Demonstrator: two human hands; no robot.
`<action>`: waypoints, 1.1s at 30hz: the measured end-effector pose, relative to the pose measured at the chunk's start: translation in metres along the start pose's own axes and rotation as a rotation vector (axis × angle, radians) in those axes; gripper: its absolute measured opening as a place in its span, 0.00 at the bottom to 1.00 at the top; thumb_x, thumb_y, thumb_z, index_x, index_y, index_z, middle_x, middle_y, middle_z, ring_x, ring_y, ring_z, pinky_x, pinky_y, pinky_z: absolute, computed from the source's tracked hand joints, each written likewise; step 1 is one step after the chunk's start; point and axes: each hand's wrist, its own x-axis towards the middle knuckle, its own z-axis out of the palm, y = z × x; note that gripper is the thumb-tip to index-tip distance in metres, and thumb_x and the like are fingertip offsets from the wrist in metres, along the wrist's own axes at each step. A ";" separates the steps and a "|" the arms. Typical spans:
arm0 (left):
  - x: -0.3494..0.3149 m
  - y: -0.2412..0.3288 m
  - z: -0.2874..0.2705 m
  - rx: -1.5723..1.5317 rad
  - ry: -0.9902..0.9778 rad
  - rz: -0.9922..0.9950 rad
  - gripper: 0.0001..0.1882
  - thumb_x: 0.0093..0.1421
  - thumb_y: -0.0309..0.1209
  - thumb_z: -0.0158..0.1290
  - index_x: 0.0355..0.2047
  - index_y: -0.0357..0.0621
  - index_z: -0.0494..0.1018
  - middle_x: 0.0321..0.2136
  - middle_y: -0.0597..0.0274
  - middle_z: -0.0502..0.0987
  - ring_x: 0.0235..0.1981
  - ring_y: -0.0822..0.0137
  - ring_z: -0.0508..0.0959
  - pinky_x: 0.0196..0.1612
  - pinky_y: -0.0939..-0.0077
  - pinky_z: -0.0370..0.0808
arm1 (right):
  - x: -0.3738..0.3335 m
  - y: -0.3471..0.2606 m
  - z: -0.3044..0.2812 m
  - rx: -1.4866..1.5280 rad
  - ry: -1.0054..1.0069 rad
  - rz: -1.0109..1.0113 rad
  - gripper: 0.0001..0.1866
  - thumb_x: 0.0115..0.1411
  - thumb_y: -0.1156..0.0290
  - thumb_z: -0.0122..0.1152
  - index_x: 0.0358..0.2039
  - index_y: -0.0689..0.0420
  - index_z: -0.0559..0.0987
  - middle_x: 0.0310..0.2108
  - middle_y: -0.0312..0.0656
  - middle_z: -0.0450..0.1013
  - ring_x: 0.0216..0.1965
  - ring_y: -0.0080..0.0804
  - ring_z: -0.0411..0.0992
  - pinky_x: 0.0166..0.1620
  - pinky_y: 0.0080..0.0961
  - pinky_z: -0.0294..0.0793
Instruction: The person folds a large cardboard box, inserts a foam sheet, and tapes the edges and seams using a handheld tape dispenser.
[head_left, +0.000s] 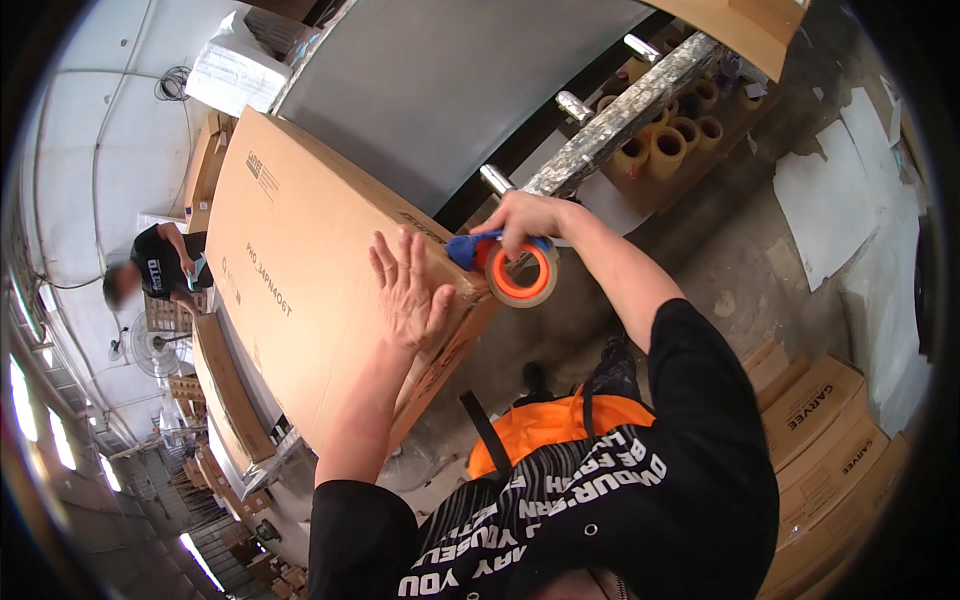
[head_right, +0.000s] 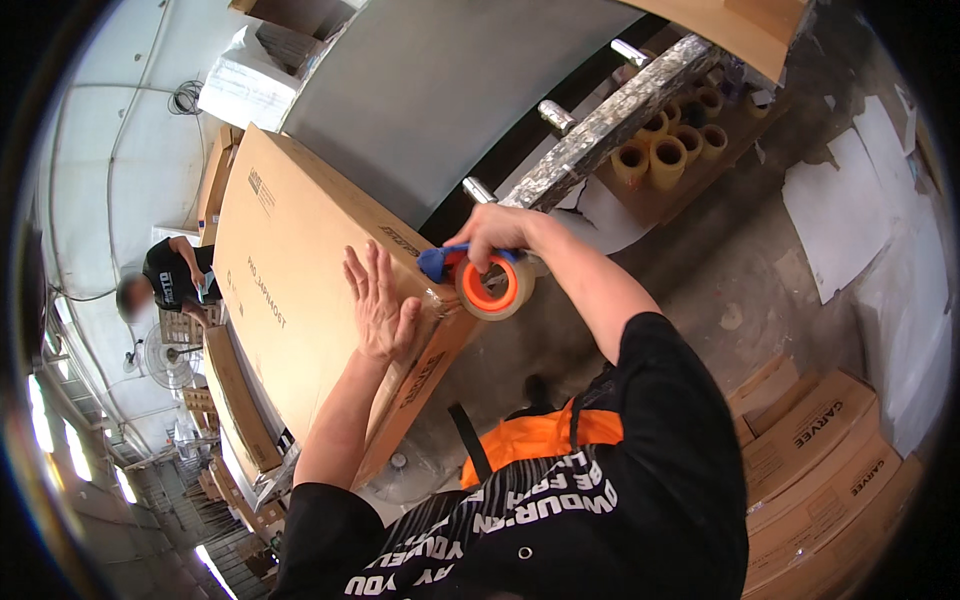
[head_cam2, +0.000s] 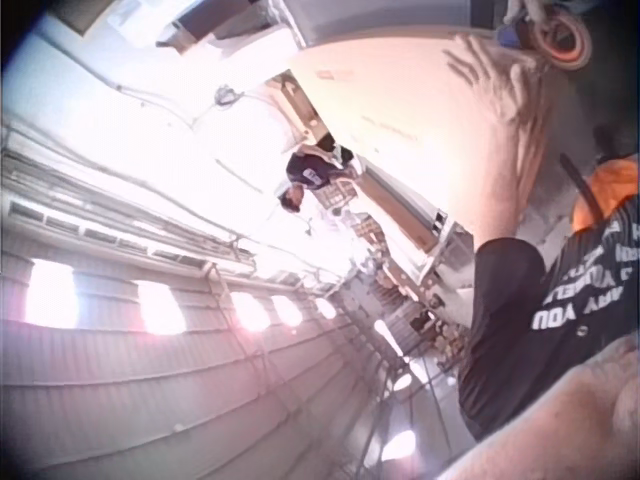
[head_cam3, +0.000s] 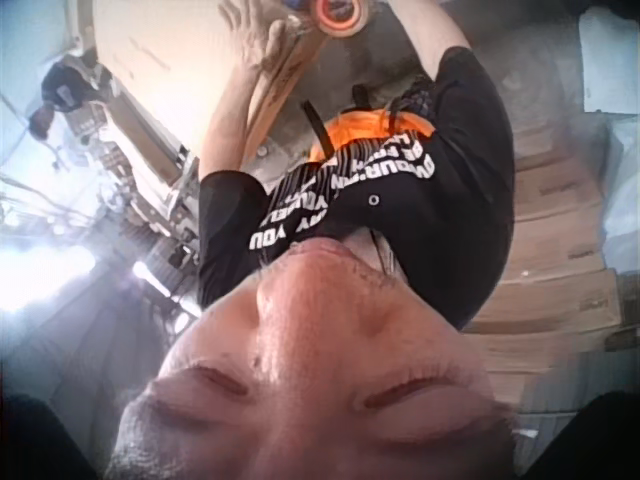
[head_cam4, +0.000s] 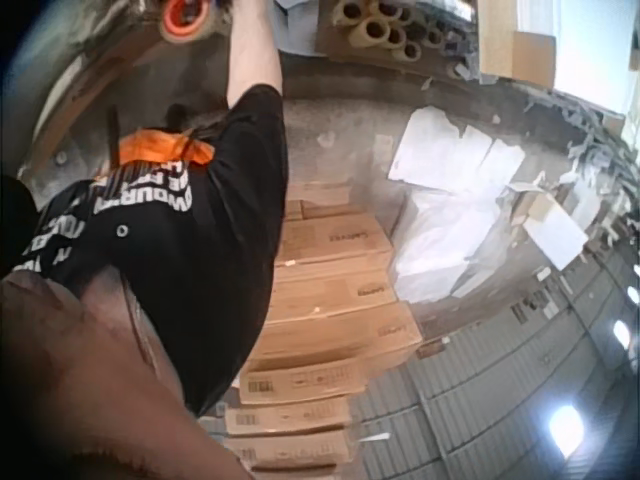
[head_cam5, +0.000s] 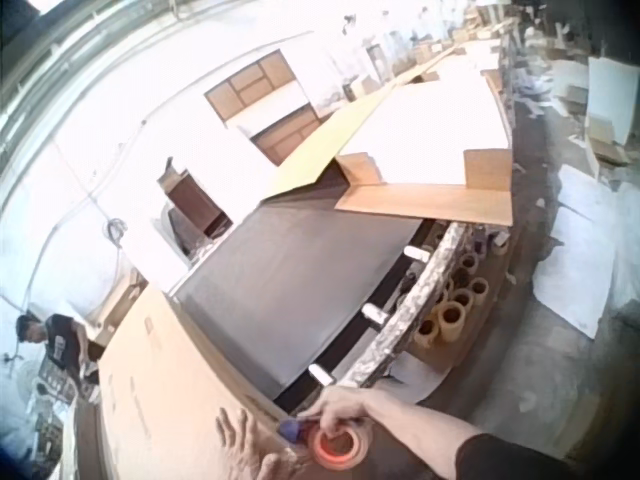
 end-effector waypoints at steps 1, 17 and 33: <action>-0.006 -0.007 -0.002 -0.039 -0.037 0.048 0.43 0.69 0.57 0.37 0.73 0.40 0.44 0.75 0.48 0.42 0.75 0.39 0.34 0.73 0.44 0.30 | -0.011 0.010 0.009 0.027 -0.050 -0.027 0.36 0.36 0.78 0.64 0.54 0.57 0.82 0.30 0.38 0.81 0.30 0.19 0.74 0.36 0.20 0.76; 0.043 -0.010 -0.010 -0.342 -0.136 0.242 0.09 0.58 0.33 0.55 0.22 0.46 0.78 0.23 0.62 0.79 0.28 0.60 0.79 0.43 0.63 0.74 | -0.051 0.074 0.075 0.162 0.018 -0.081 0.35 0.33 0.69 0.69 0.49 0.52 0.85 0.35 0.44 0.83 0.36 0.27 0.80 0.43 0.26 0.79; 0.028 -0.014 -0.015 -0.283 -0.051 0.062 0.11 0.52 0.34 0.61 0.32 0.42 0.75 0.37 0.55 0.75 0.38 0.54 0.77 0.45 0.62 0.73 | -0.097 0.152 0.087 0.337 -0.108 -0.045 0.38 0.33 0.74 0.73 0.53 0.56 0.83 0.47 0.44 0.81 0.50 0.33 0.78 0.58 0.28 0.72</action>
